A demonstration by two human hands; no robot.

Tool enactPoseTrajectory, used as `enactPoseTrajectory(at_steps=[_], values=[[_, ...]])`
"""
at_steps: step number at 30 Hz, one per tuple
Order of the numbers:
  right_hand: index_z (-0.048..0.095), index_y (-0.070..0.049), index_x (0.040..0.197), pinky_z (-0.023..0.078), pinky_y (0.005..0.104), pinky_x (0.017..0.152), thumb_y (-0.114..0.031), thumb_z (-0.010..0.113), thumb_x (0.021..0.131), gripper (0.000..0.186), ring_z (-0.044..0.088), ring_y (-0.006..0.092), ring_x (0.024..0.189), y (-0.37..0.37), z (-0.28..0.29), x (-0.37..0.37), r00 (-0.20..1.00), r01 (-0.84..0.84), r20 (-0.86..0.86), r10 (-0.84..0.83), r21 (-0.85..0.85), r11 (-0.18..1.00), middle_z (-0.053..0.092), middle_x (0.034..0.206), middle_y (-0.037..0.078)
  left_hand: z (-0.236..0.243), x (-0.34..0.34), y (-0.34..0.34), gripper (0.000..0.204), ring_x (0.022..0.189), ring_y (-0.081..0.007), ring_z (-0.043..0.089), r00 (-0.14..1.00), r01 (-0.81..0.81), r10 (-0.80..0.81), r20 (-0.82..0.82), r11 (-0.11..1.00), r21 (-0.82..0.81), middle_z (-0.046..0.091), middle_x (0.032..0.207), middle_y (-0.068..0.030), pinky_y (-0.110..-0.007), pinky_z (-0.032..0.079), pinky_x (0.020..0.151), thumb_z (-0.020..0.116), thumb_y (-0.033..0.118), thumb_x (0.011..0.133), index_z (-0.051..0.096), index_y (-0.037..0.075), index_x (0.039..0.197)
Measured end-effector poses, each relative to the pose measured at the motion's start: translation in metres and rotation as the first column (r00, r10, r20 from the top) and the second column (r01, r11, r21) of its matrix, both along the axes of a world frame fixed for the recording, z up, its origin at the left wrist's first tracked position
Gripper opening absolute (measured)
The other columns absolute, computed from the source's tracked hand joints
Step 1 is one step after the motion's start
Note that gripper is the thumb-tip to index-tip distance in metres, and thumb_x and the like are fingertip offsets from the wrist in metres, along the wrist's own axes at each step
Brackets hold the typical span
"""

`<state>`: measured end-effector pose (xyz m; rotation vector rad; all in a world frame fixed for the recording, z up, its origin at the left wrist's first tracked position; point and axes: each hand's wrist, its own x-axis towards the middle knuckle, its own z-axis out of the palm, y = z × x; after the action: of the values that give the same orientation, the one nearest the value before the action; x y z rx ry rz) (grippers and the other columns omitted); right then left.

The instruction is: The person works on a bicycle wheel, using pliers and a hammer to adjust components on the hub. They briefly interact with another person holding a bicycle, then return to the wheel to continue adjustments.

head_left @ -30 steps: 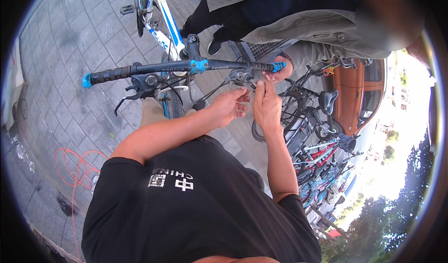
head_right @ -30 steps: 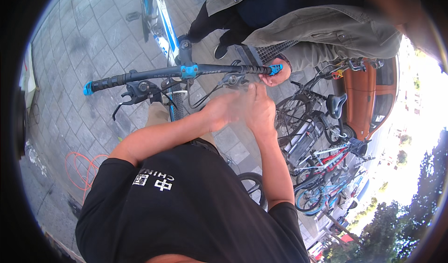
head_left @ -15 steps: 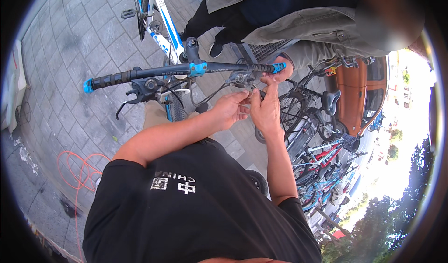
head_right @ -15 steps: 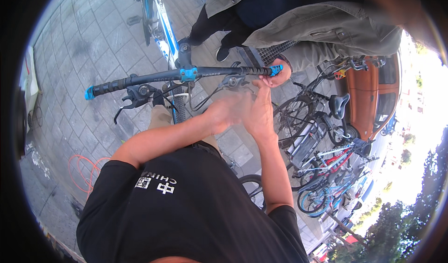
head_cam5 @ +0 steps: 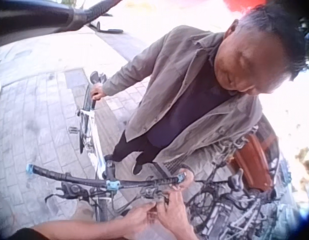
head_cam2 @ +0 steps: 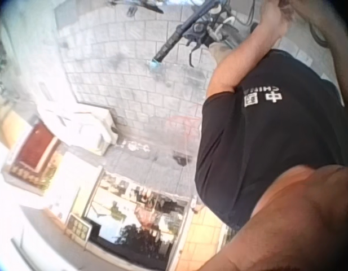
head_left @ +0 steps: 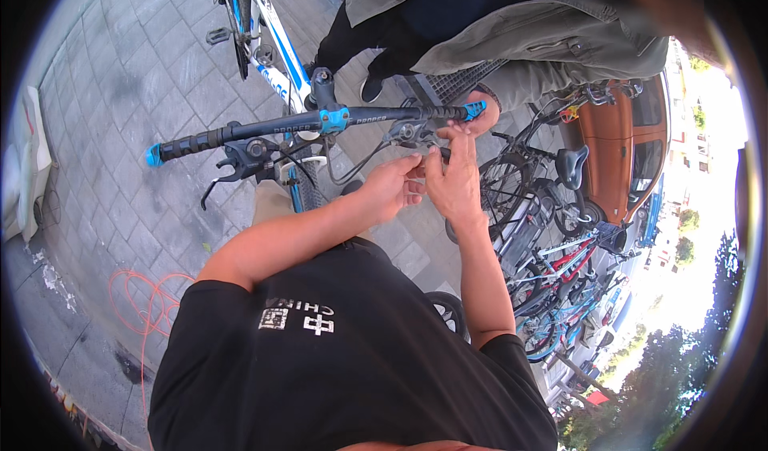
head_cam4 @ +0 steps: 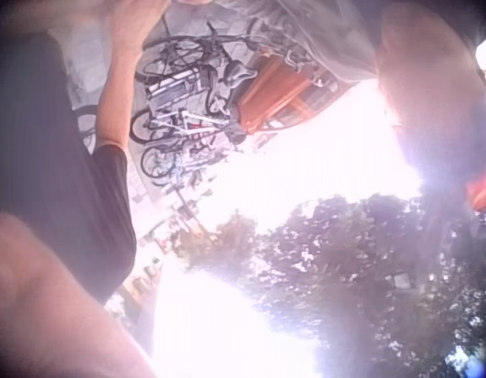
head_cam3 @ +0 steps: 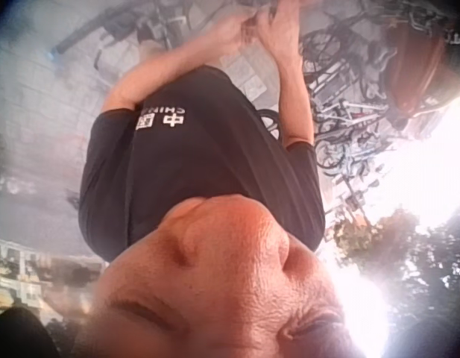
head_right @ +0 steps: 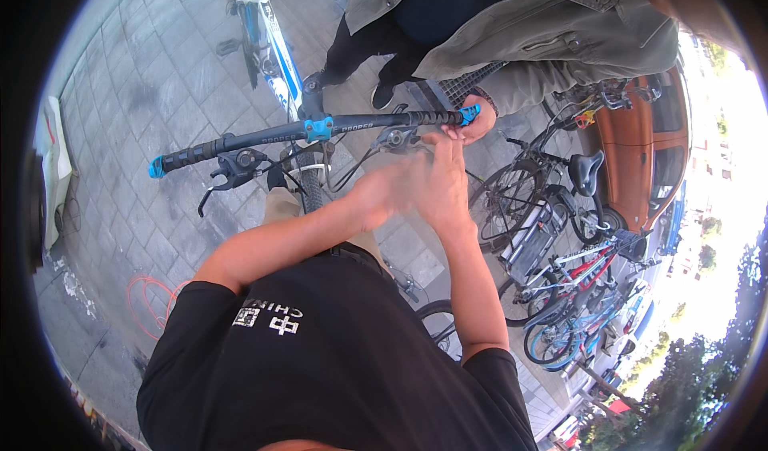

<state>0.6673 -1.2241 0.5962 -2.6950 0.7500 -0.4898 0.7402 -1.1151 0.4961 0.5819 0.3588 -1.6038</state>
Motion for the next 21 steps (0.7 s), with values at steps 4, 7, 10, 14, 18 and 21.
enactPoseTrajectory(at_steps=[4,7,10,14,18,21], values=[[0.059,-0.002,0.13,0.058,0.0482,0.08,-0.016,0.063,0.104,0.03,0.074,0.0416,0.089,-0.002,-0.005,-0.009,0.994,0.099,-0.05,-0.093,0.15,0.984,0.073,0.11,0.026,-0.005,-0.002,0.002,0.026,0.08,-0.0171,0.067,1.0,0.0,0.0,0.008,1.0,-0.017,0.069,0.105,-0.0007,-0.034,0.054,0.069,0.059,0.037,0.112,0.069,0.013,0.117],[0.059,-0.003,0.132,0.057,0.045,0.078,-0.017,0.063,0.105,0.031,0.073,0.0351,0.087,0.003,0.005,-0.009,0.976,0.214,-0.084,-0.199,0.249,0.945,0.073,0.108,0.022,-0.011,0.001,0.001,0.027,0.08,-0.0178,0.068,1.0,0.001,-0.001,-0.003,1.0,0.016,0.069,0.106,-0.0015,-0.035,0.054,0.068,0.06,0.037,0.111,0.069,0.012,0.119],[0.059,-0.002,0.133,0.056,0.0429,0.077,-0.018,0.063,0.106,0.032,0.072,0.0296,0.084,0.01,0.003,-0.007,0.962,0.258,0.013,-0.273,0.292,0.921,0.073,0.106,0.02,-0.01,0.001,0.003,0.028,0.081,-0.0184,0.068,1.0,-0.001,0.0,0.024,0.999,0.055,0.069,0.105,-0.0018,-0.035,0.055,0.069,0.059,0.036,0.112,0.07,0.012,0.121],[0.058,-0.001,0.133,0.056,0.0423,0.079,-0.018,0.062,0.106,0.032,0.073,0.0293,0.087,0.008,-0.005,-0.005,0.966,0.246,0.007,-0.258,0.276,0.929,0.075,0.11,0.018,-0.007,0.003,0.004,0.028,0.08,-0.0182,0.068,0.999,0.017,-0.018,0.036,0.999,0.033,0.069,0.105,-0.0015,-0.035,0.055,0.069,0.059,0.037,0.111,0.069,0.013,0.121],[0.058,-0.002,0.133,0.057,0.0414,0.084,-0.016,0.061,0.107,0.029,0.075,0.0296,0.097,0.016,0.005,-0.002,0.95,0.259,0.089,-0.299,0.31,0.915,0.076,0.118,0.018,-0.012,-0.002,0.009,0.028,0.08,-0.0177,0.068,0.999,0.006,-0.007,0.036,0.999,0.032,0.069,0.104,-0.0012,-0.034,0.055,0.068,0.059,0.037,0.111,0.068,0.013,0.122],[0.059,-0.001,0.131,0.057,0.0399,0.089,-0.014,0.062,0.107,0.027,0.074,0.0279,0.104,0.008,0.008,0.002,0.953,0.25,0.086,-0.29,0.315,0.916,0.076,0.124,0.018,-0.005,0.006,0.006,0.028,0.08,-0.0176,0.068,0.998,0.004,-0.007,0.065,0.999,0.05,0.069,0.103,-0.0015,-0.034,0.055,0.067,0.059,0.036,0.111,0.067,0.012,0.123]])
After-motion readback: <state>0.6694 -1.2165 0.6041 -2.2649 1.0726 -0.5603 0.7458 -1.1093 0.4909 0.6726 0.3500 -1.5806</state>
